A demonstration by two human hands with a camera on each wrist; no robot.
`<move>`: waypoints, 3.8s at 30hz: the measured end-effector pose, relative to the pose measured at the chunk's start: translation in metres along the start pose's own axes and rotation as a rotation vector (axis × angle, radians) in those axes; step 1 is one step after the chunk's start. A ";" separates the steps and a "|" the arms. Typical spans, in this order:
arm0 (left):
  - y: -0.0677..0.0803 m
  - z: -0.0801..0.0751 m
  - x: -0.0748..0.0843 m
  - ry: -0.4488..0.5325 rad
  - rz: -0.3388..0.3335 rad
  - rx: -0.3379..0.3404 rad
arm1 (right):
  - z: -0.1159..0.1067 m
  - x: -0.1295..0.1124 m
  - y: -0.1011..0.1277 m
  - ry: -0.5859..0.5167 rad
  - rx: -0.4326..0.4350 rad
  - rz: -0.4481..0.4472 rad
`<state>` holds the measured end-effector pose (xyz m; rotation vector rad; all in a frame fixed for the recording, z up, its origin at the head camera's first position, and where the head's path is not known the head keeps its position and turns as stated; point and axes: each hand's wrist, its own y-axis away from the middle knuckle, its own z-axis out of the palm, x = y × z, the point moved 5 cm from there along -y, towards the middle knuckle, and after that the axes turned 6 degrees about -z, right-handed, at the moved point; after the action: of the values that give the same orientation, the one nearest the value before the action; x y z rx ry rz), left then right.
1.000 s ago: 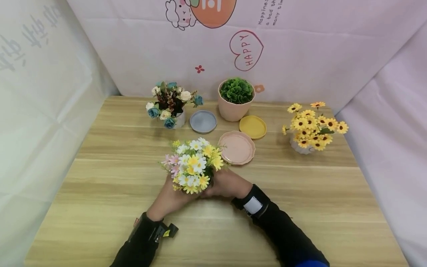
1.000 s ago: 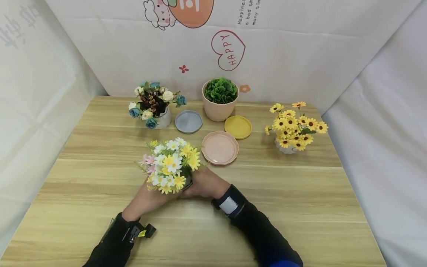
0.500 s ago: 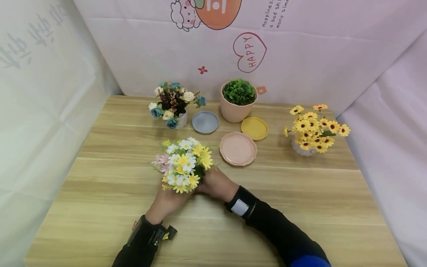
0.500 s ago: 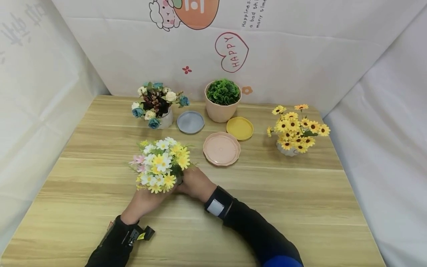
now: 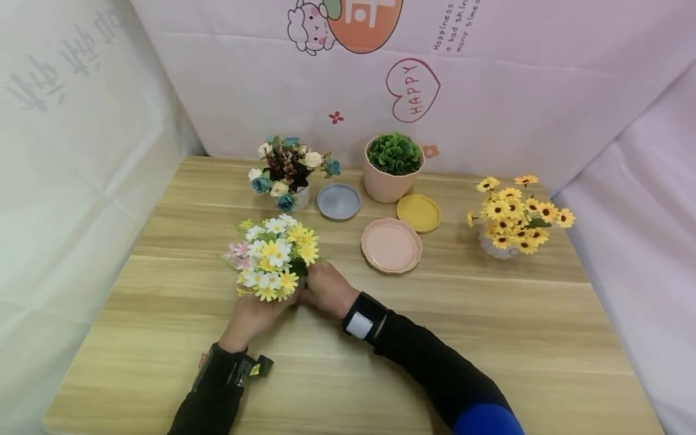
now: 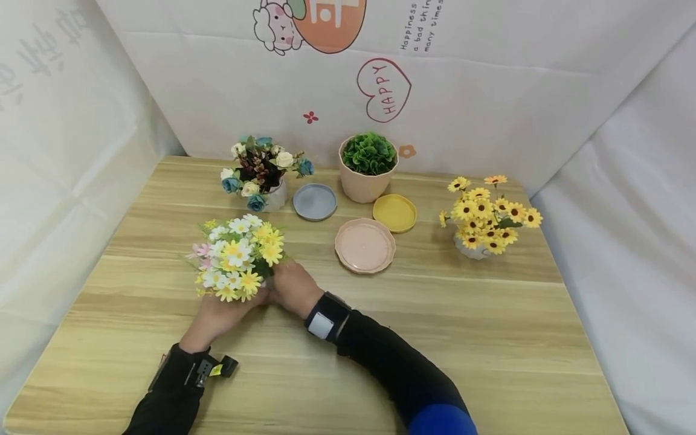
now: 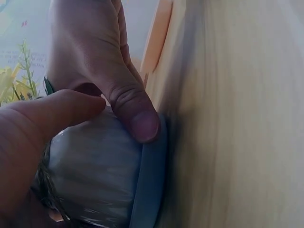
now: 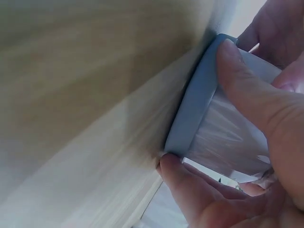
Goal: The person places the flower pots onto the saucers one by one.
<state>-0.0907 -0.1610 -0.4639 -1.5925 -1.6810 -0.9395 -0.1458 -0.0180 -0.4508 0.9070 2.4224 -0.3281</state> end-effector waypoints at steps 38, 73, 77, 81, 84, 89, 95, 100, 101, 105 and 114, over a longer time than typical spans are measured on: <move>-0.076 -0.104 -0.076 0.112 -0.046 0.155 | 0.027 -0.023 -0.157 0.168 -0.080 0.122; -0.117 -0.124 -0.089 0.014 -0.086 0.095 | 0.033 0.002 -0.205 0.163 -0.147 0.146; -0.106 -0.121 -0.078 0.010 -0.049 0.085 | 0.035 0.008 -0.194 0.052 -0.120 0.141; -0.088 -0.117 -0.063 -0.027 -0.021 0.069 | 0.016 -0.005 -0.157 0.024 -0.082 0.102; -0.068 -0.114 -0.052 -0.114 -0.122 0.039 | 0.008 -0.004 -0.133 0.028 -0.068 0.115; -0.039 -0.102 -0.030 -0.209 -0.284 -0.061 | -0.009 0.006 -0.095 0.014 -0.059 0.210; -0.029 -0.081 -0.006 -0.201 -0.240 -0.125 | -0.034 0.026 -0.058 -0.033 0.035 0.293; -0.048 -0.063 0.000 -0.182 -0.189 -0.126 | -0.051 0.048 -0.038 -0.033 0.126 0.366; -0.054 -0.060 -0.001 -0.175 -0.182 -0.123 | -0.055 0.052 -0.036 -0.020 0.140 0.383; -0.078 -0.047 -0.006 -0.121 -0.197 -0.127 | -0.070 0.071 -0.034 0.014 0.187 0.454; -0.133 -0.029 -0.004 -0.013 -0.176 -0.025 | -0.078 0.107 -0.047 0.013 0.225 0.583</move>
<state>-0.2240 -0.1891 -0.4609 -1.4879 -1.8484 -1.0415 -0.2757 0.0358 -0.4436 1.6567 2.0346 -0.3742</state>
